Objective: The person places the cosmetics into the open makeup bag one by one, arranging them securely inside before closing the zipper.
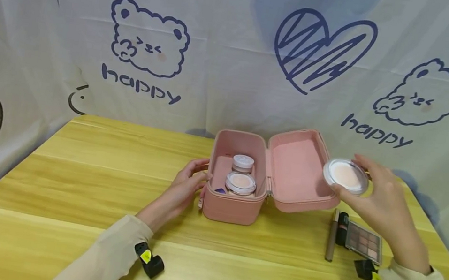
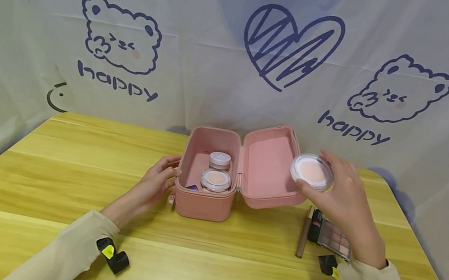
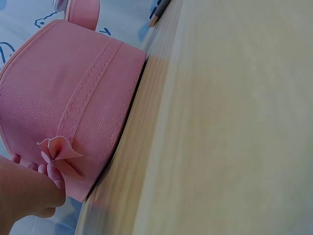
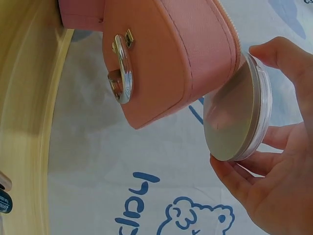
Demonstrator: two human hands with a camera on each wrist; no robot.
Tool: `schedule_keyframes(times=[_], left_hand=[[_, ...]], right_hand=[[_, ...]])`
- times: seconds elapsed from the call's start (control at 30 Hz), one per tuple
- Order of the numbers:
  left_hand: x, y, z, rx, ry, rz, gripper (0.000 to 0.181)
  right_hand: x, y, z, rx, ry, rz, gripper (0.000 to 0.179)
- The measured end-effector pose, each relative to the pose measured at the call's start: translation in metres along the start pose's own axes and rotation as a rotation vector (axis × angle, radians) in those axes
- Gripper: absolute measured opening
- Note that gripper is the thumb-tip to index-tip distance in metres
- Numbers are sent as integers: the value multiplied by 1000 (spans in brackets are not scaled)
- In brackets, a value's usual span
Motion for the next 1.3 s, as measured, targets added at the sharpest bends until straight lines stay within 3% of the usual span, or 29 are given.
schedule_keyframes(times=[0.2,0.67,1.3], left_hand=[[1,0,0,1,-7,5,54],[1,0,0,0,2,7,53],[1,-1,-1,-2,-5,3,53]], right_hand=[[1,-7,0,-17,27,-11,77],[20,-25,-5,-23,-17,-19,76],[35,-43,-8,-154,-38,-70,71]])
Point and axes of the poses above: each hand's wrist, its own z-axis away from the middle knuckle, its own x-axis out of the palm, y = z × x, the point moved 8 cm from there along -z, towards the middle knuckle, and after that the axes turned 10 degrees about -z, right-handed, at the moved point
